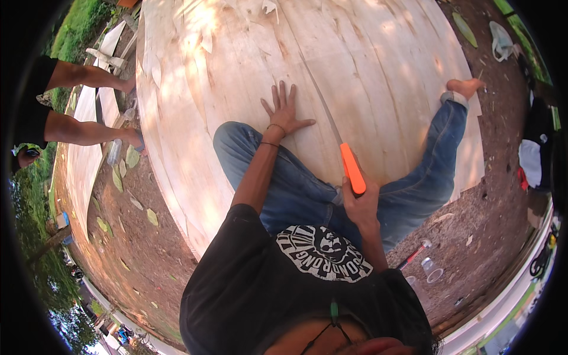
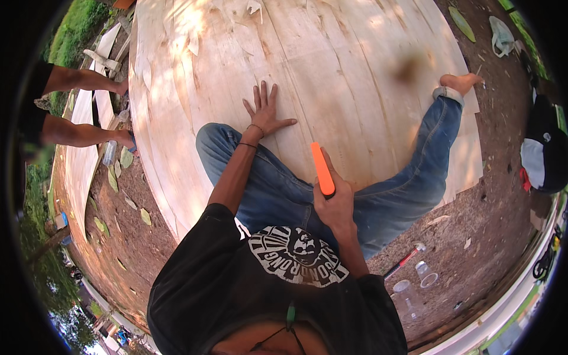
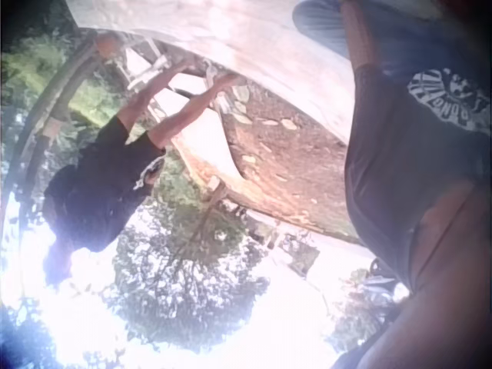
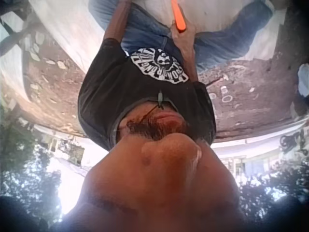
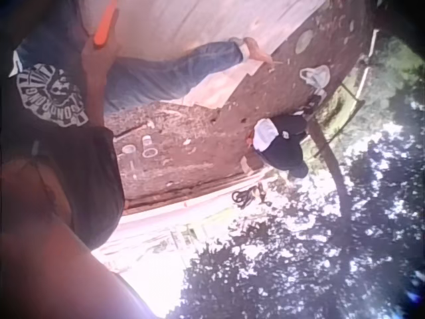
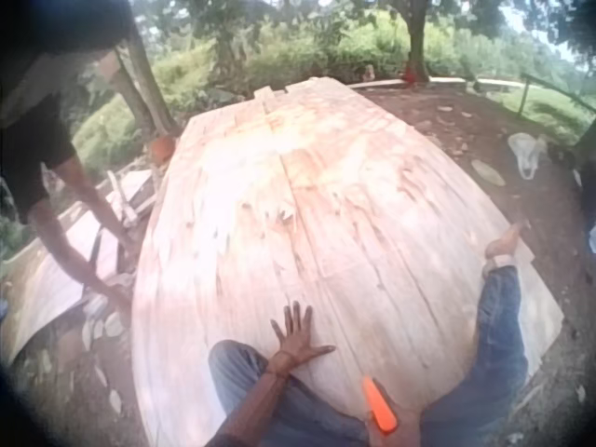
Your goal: The person sits on a large plywood sheet and uses a hand saw to cut it into smaller pieces. They reposition the cut pieces and continue sawing along marked lines, then stand on the plywood to make additional cuts.
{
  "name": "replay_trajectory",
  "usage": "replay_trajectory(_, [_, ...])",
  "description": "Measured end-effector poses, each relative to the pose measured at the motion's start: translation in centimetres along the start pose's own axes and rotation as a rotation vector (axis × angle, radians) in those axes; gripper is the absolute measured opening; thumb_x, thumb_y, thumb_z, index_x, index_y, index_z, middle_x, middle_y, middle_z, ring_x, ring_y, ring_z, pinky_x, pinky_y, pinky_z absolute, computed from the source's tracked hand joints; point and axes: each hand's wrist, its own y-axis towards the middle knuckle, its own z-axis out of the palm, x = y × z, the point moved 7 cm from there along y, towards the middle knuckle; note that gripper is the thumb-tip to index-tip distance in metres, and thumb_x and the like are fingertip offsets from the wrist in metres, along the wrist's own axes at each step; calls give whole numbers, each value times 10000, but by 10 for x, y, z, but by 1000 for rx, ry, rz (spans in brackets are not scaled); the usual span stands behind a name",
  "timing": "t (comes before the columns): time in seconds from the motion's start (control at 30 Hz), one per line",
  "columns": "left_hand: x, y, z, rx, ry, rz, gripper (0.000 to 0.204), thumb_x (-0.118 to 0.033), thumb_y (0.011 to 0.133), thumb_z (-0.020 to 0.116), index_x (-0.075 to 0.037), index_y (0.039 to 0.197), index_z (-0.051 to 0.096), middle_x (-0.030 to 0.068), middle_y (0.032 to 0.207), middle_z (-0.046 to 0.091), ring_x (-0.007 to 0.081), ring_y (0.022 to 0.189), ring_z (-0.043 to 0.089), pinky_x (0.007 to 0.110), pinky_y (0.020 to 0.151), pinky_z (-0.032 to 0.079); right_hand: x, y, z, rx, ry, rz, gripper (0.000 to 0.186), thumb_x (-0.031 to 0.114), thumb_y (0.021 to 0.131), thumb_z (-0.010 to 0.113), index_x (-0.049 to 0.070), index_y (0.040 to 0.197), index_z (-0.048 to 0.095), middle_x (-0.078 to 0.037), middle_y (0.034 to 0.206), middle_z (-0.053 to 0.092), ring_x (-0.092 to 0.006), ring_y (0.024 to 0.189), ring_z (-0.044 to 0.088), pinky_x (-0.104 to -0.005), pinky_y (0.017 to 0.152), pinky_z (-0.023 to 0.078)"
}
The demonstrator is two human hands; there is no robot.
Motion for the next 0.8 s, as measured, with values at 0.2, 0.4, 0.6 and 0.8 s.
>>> replay_trajectory(0.2, [-3,2,0,7,0,11,1454,-811,615,771,-106,1669,62,226,1719,-105,443,1556,-210,784,1102,-151,-12,6,5,12,2,81,177,75,970,637,-63,1079,655,-18,665,519,-72,605,464,-300,541,382])
replay_trajectory(0.4, [1,2,5,40,11,-14,1460,-835,616,762,-119,1669,47,227,1714,-133,434,1547,-245,785,1101,-143,-10,6,3,33,1,71,181,41,948,620,-64,1093,641,-75,631,503,-117,547,464,-326,523,380])
replay_trajectory(0.6, [-1,1,3,12,6,-2,1464,-819,612,767,-100,1668,52,233,1719,-93,450,1556,-205,792,1098,-144,-26,4,2,27,55,148,178,27,933,610,-79,1070,649,-124,641,514,-151,543,473,-347,538,405])
replay_trajectory(0.8, [2,3,5,-5,20,1,1474,-825,609,773,-108,1667,39,234,1714,-123,443,1545,-243,793,1090,-148,6,26,4,5,-48,84,117,55,937,627,-63,932,627,-41,628,502,-99,574,460,-326,533,384])
